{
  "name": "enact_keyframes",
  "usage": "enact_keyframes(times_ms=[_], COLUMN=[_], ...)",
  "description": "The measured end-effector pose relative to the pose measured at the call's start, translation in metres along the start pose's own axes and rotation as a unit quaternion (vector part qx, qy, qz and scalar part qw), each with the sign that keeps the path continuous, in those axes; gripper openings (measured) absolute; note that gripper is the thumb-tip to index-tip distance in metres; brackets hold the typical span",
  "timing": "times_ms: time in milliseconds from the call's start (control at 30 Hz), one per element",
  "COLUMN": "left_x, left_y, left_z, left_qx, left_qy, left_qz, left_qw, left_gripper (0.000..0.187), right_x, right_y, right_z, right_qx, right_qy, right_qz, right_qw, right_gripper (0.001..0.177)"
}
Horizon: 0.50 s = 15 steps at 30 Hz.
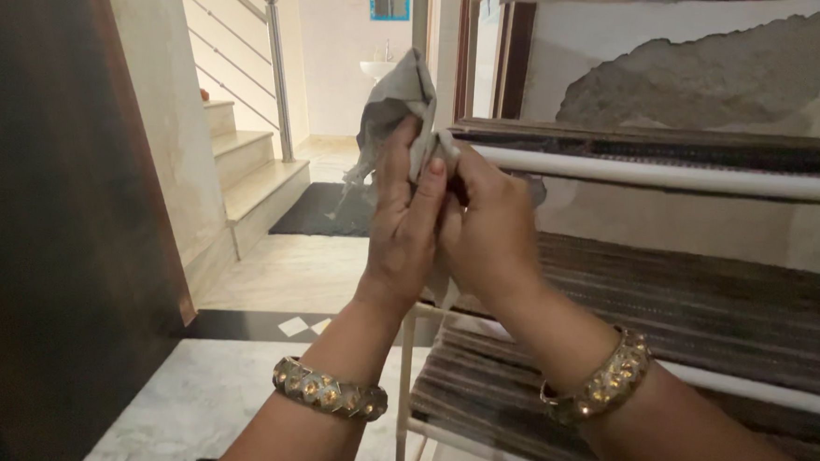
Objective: The person wipes the metal frame and fabric shelves of a shoe rack with a cloth, then picks up a pair of black sandals and wipes them thoroughly.
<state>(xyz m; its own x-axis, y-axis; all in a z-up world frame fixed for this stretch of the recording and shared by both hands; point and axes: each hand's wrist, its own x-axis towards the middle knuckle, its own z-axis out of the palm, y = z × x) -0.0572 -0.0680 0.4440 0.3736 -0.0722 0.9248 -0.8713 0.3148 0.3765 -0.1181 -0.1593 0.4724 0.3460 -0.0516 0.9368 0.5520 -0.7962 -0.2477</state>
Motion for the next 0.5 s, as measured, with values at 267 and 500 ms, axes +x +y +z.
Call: enact_keyframes(times_ms=[267, 500], left_x=[0.048, 0.104], left_y=[-0.013, -0.034], left_z=[0.001, 0.008], left_qx=[0.007, 0.059], left_qy=[0.003, -0.004], left_qz=[0.101, 0.100], left_qw=[0.995, 0.993], left_gripper=[0.058, 0.061], right_x=[0.034, 0.101], right_y=[0.011, 0.034], right_z=[-0.007, 0.005], right_qx=[-0.055, -0.167], right_qy=[0.120, 0.039], right_qz=[-0.172, -0.188], right_qw=[0.976, 0.967], right_gripper=[0.037, 0.069])
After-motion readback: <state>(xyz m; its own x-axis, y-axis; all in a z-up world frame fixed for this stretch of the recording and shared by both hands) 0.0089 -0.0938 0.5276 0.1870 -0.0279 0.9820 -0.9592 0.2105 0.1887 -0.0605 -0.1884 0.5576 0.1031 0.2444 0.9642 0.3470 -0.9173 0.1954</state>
